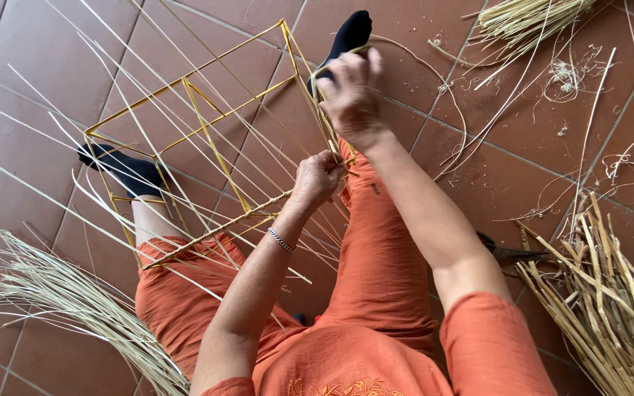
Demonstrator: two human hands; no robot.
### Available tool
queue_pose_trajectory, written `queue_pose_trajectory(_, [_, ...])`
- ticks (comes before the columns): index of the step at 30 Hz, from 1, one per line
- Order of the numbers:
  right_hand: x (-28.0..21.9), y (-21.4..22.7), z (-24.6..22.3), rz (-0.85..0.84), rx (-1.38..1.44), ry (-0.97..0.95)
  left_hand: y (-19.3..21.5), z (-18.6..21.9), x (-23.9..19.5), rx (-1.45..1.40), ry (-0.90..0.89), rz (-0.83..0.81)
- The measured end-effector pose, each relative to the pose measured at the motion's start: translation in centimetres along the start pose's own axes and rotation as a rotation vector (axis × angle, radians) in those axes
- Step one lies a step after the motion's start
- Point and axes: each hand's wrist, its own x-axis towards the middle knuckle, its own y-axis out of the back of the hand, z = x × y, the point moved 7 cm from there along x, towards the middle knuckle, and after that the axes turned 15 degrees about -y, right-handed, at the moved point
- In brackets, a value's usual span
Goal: The person sits on a tiled floor and weaves thin dried plant strips into a rectangular frame held between their legs. They interlace the strips by hand and use scissors to trim excess material as the woven section grows.
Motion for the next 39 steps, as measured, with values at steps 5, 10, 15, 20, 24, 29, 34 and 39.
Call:
queue_pose_trajectory(5, [-7.5,3.4,5.2,-0.225,0.241,-0.447,0.0,2.1,0.0,0.325,-0.426,0.205])
queue_pose_trajectory(10, [-13.2,4.6,4.8,-0.420,0.335,-0.584,-1.1,0.5,0.6,0.415,-0.385,0.219])
queue_pose_trajectory(15, [-13.9,4.2,3.1,-0.566,0.409,-0.512,-1.0,-0.5,1.1,0.114,-0.197,0.105])
queue_pose_trajectory(20, [-14.9,1.9,3.4,-0.767,0.440,-0.551,-1.2,-0.5,1.4,-0.059,-0.053,-0.040])
queue_pose_trajectory(24, [-14.4,0.4,3.0,-0.782,0.326,-0.407,-1.0,-0.1,1.2,-0.160,-0.093,-0.053])
queue_pose_trajectory(29, [-14.0,2.8,3.2,-0.717,0.207,-0.372,-0.7,0.7,0.2,-0.196,-0.170,0.014])
queue_pose_trajectory(34, [-13.4,8.5,1.8,-0.478,0.321,-0.221,-1.1,0.9,-0.6,-0.132,-0.117,-0.031])
queue_pose_trajectory(39, [-12.5,8.4,1.4,-0.441,0.415,-0.154,-0.5,1.6,-0.5,-0.129,-0.141,0.002])
